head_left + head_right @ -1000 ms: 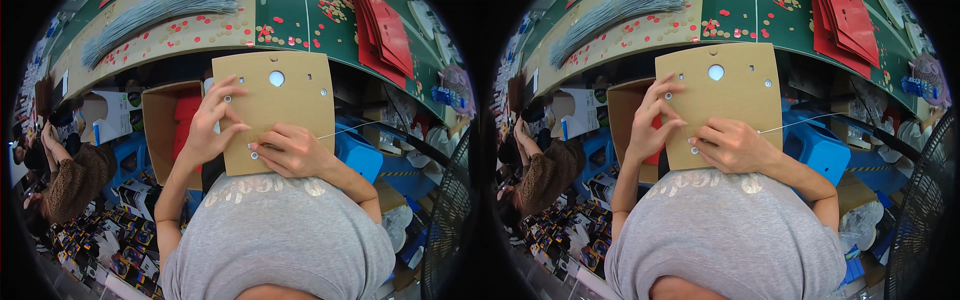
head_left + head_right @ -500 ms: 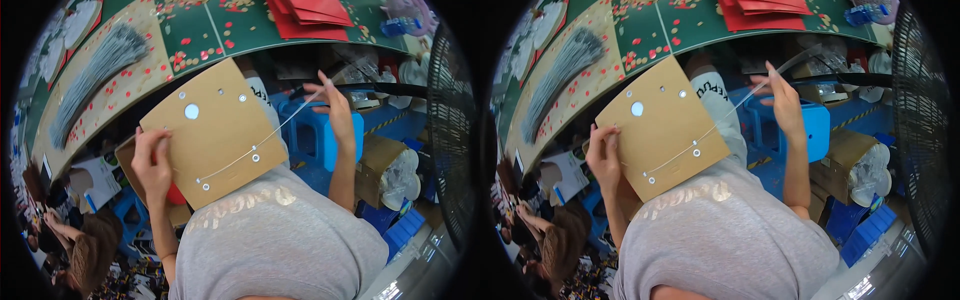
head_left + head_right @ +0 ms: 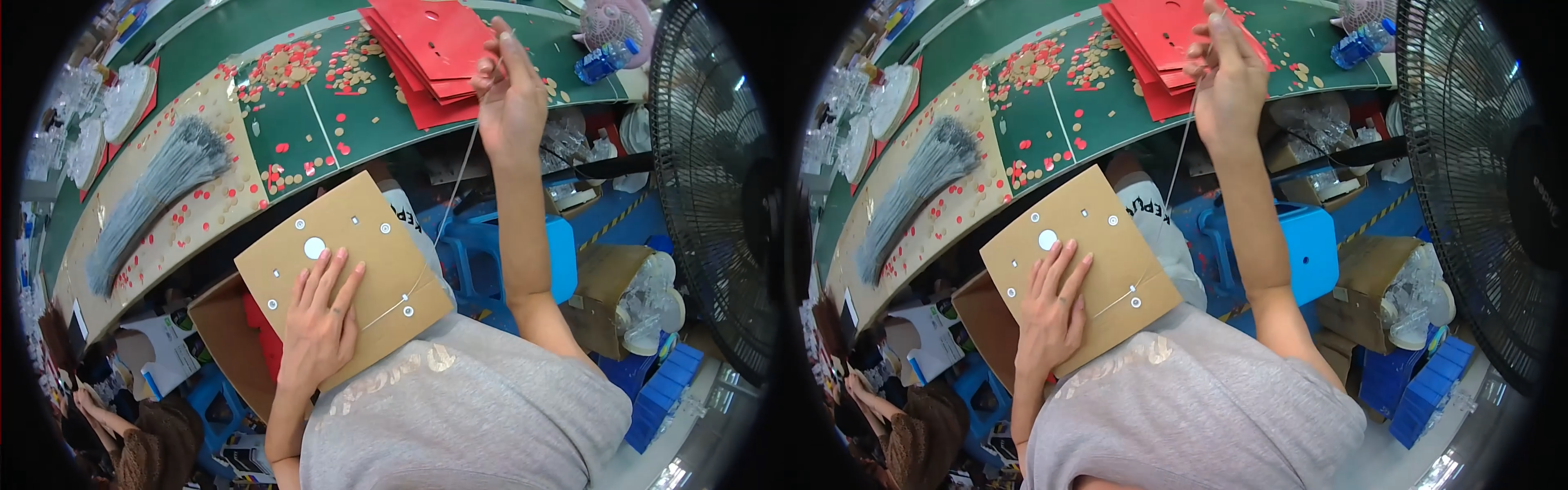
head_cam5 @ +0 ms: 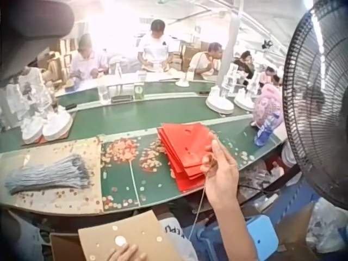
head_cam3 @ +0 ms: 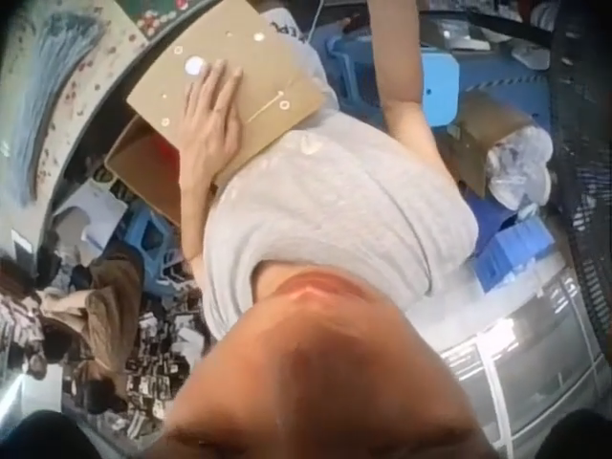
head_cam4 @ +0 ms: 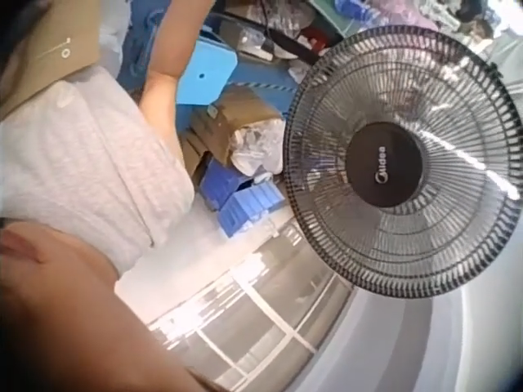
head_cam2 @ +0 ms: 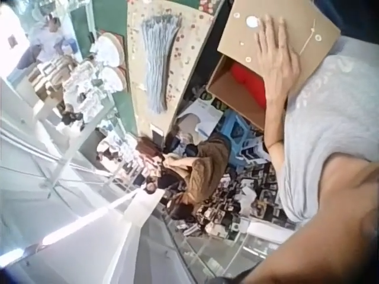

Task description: The recorder is assembling components of a circular light fixture at a production line, specifically attaching thin wire strings to a base plate using a cardboard template.

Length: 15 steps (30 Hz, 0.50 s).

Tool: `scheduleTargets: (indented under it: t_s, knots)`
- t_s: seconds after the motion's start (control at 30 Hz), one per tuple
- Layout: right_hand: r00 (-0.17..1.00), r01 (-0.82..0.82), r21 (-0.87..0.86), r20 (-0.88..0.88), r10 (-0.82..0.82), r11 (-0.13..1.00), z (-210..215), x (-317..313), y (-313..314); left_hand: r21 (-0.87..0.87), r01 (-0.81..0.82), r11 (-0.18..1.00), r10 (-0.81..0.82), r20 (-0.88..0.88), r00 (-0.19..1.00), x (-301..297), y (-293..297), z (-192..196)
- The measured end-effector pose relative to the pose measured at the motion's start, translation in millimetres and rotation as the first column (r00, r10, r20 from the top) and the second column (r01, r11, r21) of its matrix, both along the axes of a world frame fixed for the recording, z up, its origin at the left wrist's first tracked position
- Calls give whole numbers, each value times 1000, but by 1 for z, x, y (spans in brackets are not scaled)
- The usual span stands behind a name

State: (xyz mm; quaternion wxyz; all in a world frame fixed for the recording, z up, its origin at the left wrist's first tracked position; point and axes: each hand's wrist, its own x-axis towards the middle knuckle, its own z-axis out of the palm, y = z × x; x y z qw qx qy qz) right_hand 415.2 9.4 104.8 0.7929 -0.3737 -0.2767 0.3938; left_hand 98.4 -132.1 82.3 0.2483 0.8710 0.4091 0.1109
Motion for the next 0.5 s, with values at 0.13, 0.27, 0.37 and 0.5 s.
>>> scheduleTargets:
  t_s: [0.13,0.27,0.37,0.5]
  knots:
    - [810,-162,-85,557,182,983,12,-6,-8,43,-39,998,35,92,995,-3,3,-16]
    - [91,-414,-271,938,336,869,-9,-43,-46,84,-80,993,76,52,996,1,12,-14]
    - [9,-425,-142,987,161,894,-43,-55,-61,94,-91,991,90,12,996,3,14,-12]
    - [-169,-450,-153,982,85,880,-41,-63,-70,70,-100,992,102,-30,994,2,12,-10]
